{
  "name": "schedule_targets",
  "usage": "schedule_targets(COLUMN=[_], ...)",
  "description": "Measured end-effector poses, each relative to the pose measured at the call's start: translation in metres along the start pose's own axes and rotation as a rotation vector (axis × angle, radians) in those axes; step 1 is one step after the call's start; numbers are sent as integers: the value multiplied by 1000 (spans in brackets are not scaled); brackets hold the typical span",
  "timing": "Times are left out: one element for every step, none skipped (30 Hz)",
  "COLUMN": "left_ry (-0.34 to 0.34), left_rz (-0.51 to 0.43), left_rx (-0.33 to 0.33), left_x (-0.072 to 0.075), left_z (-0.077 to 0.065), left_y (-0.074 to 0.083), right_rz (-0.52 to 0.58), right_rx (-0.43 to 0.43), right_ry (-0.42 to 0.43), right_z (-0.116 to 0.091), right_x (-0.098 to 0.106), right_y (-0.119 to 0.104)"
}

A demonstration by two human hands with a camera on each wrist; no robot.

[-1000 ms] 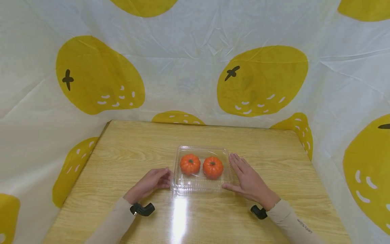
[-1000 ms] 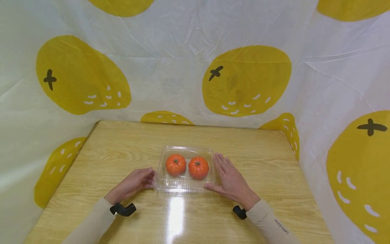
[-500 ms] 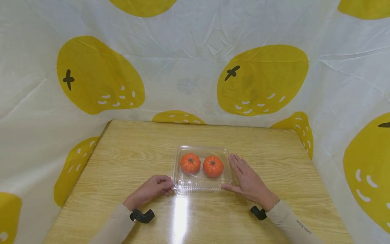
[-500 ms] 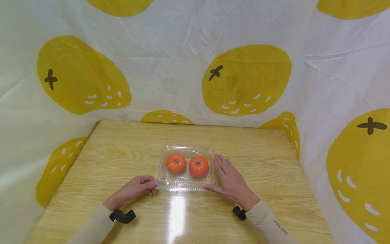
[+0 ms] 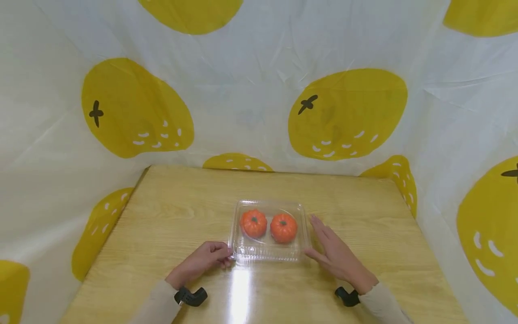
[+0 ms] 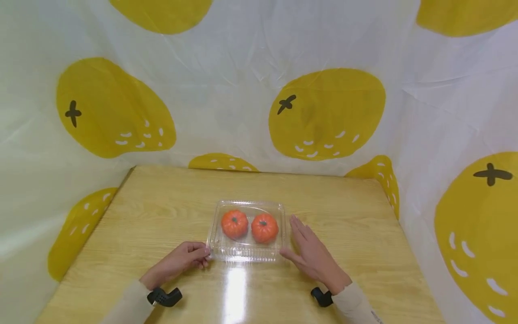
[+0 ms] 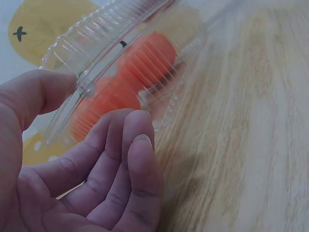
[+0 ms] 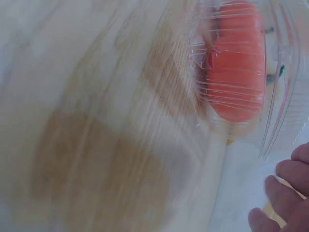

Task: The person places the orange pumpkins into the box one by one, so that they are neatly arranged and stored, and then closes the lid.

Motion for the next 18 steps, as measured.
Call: schedule_targets(left_ry=[0,0,4,10,15,19,21,23,25,26,27,27,32,37,44,52,61,72], left_rz=[2,3,4,5,7,10,12,14,15,16,19,18,24,30,37,43,50,58], left_rx=[-2,-4,-6,-6,-4,-4,-5,-3,-4,-6,-9,-13,-17,-20,-24,-26,-27,-31], left_x=[-1,-3,-3,-4,-4,-4,-4,-4,-4,-5,-5,-6,-7,-7,-7,-8,-8,-9], left_z=[-1,-1,-2,-2,-2,-3,-3,-3,-3,-3,-3,-4,-4,-4,-4,-4,-4,-4], left_y=[-1,-1,-1,-1,-1,0,1,2,3,3,4,5,6,6,6,5,5,4], right_rz=[25,50,75,103,127,146,171,193,214,235,254,276,301,326,352,381,408,426], right_rx=[-26,-51,-74,-97,-117,-137,-163,-191,-218,-246,-276,-309,-341,-373,-405,-436,-465,-490], right_ry=[-9,-20,-28,-34,-38,-41,-42,-41,-36,-30,-24,-21,-21,-21,-25,-29,-33,-38], right_z=[-3,-6,-7,-9,-10,-11,-12,-12,-13,-14,-15,-16,-17,-18,-19,-21,-22,-24], right_x=[-1,-1,-2,-2,-3,-4,-4,-5,-6,-7,-8,-9,-10,-11,-12,-14,-15,-16], right_y=[2,3,4,4,5,6,7,7,8,9,9,10,10,10,10,11,11,11])
Point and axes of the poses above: each hand's wrist, its own z-axis towards the middle knuckle, its own x-axis out of the back of the hand, y = z × x, the point moved 6 cm from there along z, towards the middle knuckle, and after that the axes turned 12 degrees about y, right-handed, at the moved point
